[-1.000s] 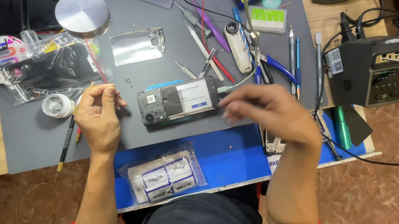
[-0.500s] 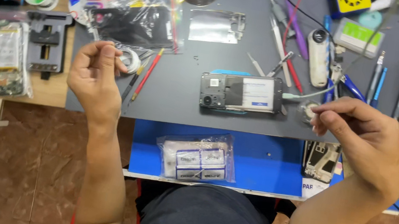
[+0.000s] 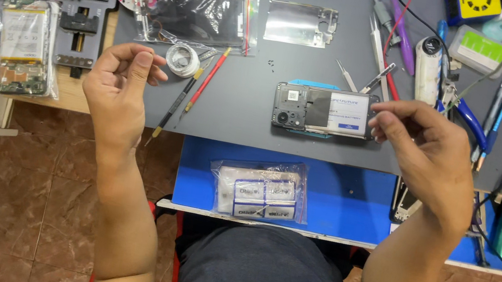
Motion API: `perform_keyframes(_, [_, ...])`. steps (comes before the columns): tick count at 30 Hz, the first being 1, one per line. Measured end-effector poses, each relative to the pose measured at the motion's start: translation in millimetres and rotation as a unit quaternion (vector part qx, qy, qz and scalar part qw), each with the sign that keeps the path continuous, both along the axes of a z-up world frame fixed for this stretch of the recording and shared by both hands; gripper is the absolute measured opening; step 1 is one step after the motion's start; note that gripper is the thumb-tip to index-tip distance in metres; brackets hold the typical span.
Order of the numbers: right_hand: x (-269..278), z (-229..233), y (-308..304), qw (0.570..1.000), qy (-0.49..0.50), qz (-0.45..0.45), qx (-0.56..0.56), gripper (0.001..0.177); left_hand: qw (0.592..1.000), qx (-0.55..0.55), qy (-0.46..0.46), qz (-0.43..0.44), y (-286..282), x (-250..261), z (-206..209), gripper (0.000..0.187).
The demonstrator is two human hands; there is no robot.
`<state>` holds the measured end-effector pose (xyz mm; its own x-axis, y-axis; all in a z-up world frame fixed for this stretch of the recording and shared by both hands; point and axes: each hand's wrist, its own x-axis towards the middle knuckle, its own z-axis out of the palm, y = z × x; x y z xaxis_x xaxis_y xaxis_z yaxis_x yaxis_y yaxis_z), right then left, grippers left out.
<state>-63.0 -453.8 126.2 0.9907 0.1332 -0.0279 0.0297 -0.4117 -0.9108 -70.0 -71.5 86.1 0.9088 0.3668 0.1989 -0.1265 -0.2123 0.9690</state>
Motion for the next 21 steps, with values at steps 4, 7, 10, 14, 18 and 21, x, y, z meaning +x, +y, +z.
perform_keyframes(4, [-1,6,-2,0.994,-0.066,-0.052,-0.063,0.016,0.998,-0.014,0.007,-0.055,-35,1,0,0.013])
perform_keyframes(7, [-9,9,-14,0.993,-0.095,-0.071,-0.021,0.014,0.993,-0.048,0.028,-0.107,-59,4,-10,0.012])
perform_keyframes(10, [-18,9,-32,0.985,-0.131,-0.114,-0.014,0.014,0.988,-0.035,0.031,-0.146,-79,10,-21,0.011])
perform_keyframes(14, [-27,2,-60,0.969,-0.139,-0.2,-0.037,0.013,0.987,-0.041,0.047,-0.151,-97,20,-38,0.008])
perform_keyframes(18, [-31,-7,-81,0.962,-0.123,-0.237,-0.049,0.014,0.986,-0.064,0.061,-0.143,-106,29,-54,0.007])
perform_keyframes(21, [-26,-10,-83,0.963,-0.107,-0.242,-0.051,0.015,0.986,-0.054,0.052,-0.146,-109,37,-58,0.007])
